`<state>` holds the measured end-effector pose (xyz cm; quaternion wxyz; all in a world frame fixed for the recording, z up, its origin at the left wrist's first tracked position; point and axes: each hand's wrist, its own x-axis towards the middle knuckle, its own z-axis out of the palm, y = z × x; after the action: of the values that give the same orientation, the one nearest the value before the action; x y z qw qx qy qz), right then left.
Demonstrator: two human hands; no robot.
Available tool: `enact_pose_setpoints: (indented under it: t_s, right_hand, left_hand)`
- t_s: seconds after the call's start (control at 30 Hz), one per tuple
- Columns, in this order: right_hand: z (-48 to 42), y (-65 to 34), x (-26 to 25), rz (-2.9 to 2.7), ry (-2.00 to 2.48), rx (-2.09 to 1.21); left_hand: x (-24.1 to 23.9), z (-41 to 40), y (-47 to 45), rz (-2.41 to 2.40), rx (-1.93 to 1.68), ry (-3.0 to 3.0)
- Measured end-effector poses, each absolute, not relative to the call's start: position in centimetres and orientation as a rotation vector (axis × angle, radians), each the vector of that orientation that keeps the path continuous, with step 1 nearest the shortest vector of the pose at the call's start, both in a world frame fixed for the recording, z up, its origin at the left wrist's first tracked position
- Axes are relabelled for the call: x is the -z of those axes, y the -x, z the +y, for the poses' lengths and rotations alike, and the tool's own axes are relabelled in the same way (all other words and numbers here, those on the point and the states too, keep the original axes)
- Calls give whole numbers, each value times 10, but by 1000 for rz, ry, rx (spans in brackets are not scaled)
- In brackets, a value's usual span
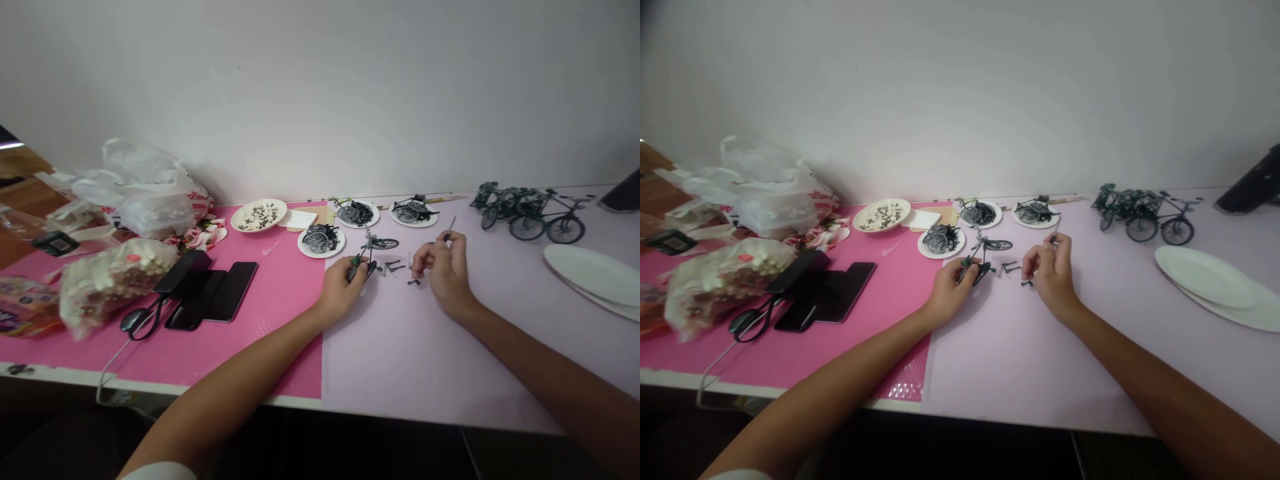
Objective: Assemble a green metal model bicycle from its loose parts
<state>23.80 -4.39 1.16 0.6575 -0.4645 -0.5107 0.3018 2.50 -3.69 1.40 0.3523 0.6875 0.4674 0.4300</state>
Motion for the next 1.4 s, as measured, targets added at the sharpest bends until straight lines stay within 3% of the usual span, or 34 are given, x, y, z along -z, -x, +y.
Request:
enact_pose_setpoints:
  t_s: [0.67, 0.9, 1.4]
  right_hand:
    - [-36, -231, 5, -1271, 1106, -985]
    - [-39, -229, -4, -1178, 1081, -1153]
    - [-35, -234, -4, -1110, 1060, -1118]
  left_hand:
    - [-9, -38, -35, 809, -1350, -1241]
    - [-7, -39, -35, 778, -1290, -1254]
    - [-2, -29, -29, 778, -1084, -1067]
